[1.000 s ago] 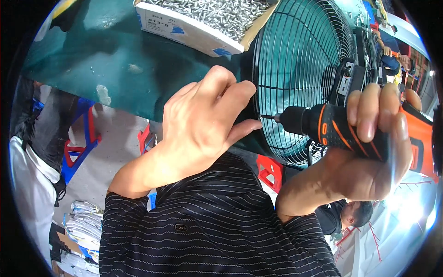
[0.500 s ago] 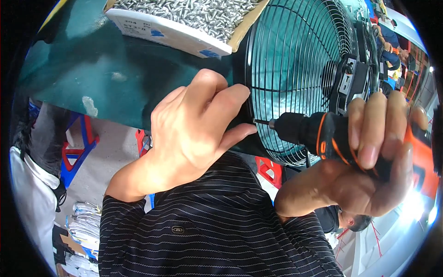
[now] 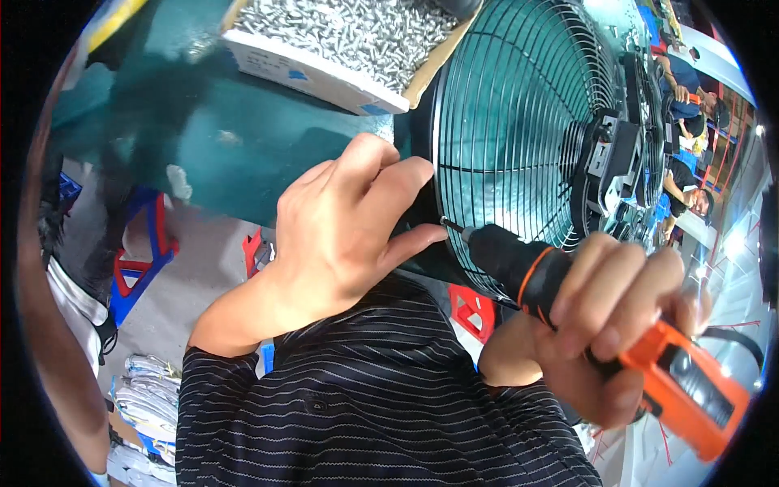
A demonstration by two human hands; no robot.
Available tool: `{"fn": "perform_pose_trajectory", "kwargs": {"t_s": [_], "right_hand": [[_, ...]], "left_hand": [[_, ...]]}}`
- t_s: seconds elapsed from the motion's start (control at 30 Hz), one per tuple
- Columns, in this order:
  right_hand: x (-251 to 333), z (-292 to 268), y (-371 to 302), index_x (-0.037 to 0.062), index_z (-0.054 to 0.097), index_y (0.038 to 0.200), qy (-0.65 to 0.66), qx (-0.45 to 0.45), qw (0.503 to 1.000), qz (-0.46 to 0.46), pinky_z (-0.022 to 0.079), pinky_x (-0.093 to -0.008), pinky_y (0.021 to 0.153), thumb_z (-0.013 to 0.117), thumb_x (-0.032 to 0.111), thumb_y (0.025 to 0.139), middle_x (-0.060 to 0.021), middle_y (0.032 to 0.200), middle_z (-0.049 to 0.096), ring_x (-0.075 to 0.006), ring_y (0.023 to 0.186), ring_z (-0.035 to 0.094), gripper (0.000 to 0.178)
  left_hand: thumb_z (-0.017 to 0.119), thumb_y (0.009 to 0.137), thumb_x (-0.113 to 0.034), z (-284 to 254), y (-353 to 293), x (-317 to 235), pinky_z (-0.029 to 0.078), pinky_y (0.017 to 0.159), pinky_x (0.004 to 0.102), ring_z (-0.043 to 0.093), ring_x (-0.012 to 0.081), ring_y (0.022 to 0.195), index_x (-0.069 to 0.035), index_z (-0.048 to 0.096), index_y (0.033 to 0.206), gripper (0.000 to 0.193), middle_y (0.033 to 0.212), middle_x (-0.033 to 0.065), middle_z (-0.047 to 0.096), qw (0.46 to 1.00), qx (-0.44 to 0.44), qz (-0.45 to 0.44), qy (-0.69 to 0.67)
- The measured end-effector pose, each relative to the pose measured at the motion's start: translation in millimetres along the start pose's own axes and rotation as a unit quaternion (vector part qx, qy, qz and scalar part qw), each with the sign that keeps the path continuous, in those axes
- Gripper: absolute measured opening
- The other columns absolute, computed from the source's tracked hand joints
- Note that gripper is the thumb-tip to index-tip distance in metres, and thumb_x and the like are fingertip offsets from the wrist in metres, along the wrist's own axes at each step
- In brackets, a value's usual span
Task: Assembling the guards and motor housing of industrial fans using a power screwdriver.
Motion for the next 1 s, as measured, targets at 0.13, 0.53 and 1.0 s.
{"fn": "perform_pose_trajectory", "kwargs": {"t_s": [0.13, 0.53, 1.0], "right_hand": [[14, -12, -12, -0.002, 0.045, 0.141, -0.012, -0.047, 0.998, -0.048, 0.043, -0.0282, 0.058, 0.067, 0.019, 0.086, -0.0035, 0.084, 0.051, -0.0117, 0.062, 0.052, 0.063], [135, -169, -176, -0.0018, 0.05, 0.117, 0.148, -0.399, 0.898, -0.111, 0.041, -0.0304, 0.074, 0.056, 0.014, 0.095, -0.0038, 0.083, 0.044, -0.0145, 0.075, 0.046, 0.028], [36, -226, -307, 0.0008, 0.053, 0.118, 0.108, -0.566, 0.815, 0.063, 0.042, -0.0288, 0.065, 0.059, 0.017, 0.097, -0.0037, 0.078, 0.052, -0.0136, 0.067, 0.048, 0.027]], "left_hand": [[0.095, 0.058, -0.024, 0, 0, -5, 0.049, 0.056, 0.0333, 0.059, 0.0227, 0.066, -0.004, 0.062, 0.11, 0.064, 0.095, 0.0104, 0.058, 1.0, 0.002, -0.014, 0.012], [0.088, 0.059, -0.033, 21, 20, -95, 0.051, 0.08, 0.0402, 0.063, 0.0283, 0.092, -0.006, 0.065, 0.103, 0.057, 0.105, 0.0114, 0.062, 0.956, 0.054, 0.286, 0.047], [0.076, 0.084, -0.024, 85, 147, -223, 0.05, 0.063, 0.0343, 0.061, 0.0193, 0.063, -0.002, 0.071, 0.093, 0.025, 0.071, 0.0059, 0.067, 0.897, 0.353, 0.264, -0.004]]}}
Point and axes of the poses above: each hand's wrist, its own y-axis towards the middle knuckle, its own z-axis out of the palm, x = y × z, the point moved 2 cm from there along y, towards the middle knuckle
